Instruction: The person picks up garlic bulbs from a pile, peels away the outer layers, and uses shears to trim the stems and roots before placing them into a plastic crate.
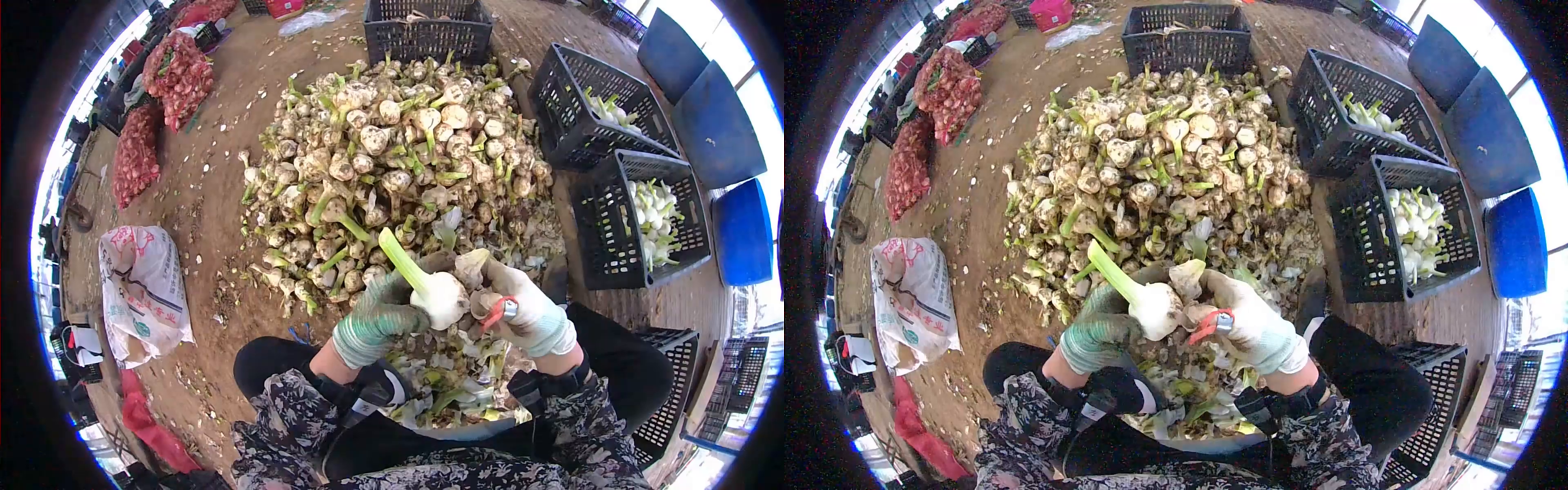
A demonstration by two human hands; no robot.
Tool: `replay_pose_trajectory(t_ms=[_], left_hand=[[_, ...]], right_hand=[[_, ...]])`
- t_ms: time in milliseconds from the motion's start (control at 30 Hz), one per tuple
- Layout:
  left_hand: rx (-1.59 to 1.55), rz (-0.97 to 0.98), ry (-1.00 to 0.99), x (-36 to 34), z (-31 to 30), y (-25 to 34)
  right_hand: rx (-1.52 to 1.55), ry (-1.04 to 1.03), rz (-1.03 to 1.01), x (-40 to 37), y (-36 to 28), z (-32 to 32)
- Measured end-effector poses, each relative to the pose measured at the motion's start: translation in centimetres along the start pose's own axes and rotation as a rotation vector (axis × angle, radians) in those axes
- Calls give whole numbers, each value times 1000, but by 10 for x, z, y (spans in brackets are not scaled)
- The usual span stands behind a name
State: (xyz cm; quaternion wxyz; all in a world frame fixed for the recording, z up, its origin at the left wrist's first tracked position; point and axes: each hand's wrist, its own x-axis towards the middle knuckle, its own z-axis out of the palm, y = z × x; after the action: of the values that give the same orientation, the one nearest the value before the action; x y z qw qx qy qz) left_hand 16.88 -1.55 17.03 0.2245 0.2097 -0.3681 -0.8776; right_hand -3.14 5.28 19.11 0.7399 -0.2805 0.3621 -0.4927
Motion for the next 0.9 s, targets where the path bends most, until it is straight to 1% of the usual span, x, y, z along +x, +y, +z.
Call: replay_pose_trajectory(t_ms=[33,100,133,200,233,267,300,333,400,433,500,533,567,600,633,667,700,733,800,833,867,900], left_hand=[[7,1,9,0,-1,-2],[14,3,19,0,0,-2],[45,35,42,1,3,1],[73,68,68,2,5,0],[197,102,99,3,4,-3],[322,136,128,5,5,-6],[320,162,156,6,6,-8],[321,163,154,6,5,-10],[558,284,258,7,3,-14],[556,285,263,7,4,-13],[937,441,287,8,11,-7],[937,440,285,8,10,-7],[1011,487,290,8,9,-7],[1084,534,296,7,8,-8],[1083,531,298,6,7,-8],[1047,504,256,5,5,-8],[1010,478,215,3,4,-8],[1008,477,219,2,6,-7],[583,277,215,1,11,-3],[571,222,199,3,9,-1],[570,224,200,3,9,-2],[569,249,213,3,9,-3]], right_hand=[[1,1,-1,-2,-1,-1],[17,100,76,-6,-2,-2],[15,98,76,-7,0,-2],[-18,206,-42,-9,6,-3],[-19,208,-42,-9,6,-1],[-95,221,-84,-8,4,3],[-171,235,-128,-7,3,6],[-171,236,-130,-8,2,7],[-747,406,-83,-8,1,8],[-969,466,-175,-7,5,9],[-946,496,-209,-5,10,17],[-923,526,-245,-4,11,20],[-1150,531,-240,-4,5,25],[-1150,530,-239,-4,6,25],[-1239,525,-298,-4,7,24],[-1328,520,-357,-5,9,23],[-1332,509,-377,-3,11,20],[-1332,505,-374,-3,10,19],[-1330,427,-396,-3,4,16],[-1213,449,-365,-1,7,7],[-1119,445,-289,-2,-3,5],[-844,441,-87,-4,-14,10]])
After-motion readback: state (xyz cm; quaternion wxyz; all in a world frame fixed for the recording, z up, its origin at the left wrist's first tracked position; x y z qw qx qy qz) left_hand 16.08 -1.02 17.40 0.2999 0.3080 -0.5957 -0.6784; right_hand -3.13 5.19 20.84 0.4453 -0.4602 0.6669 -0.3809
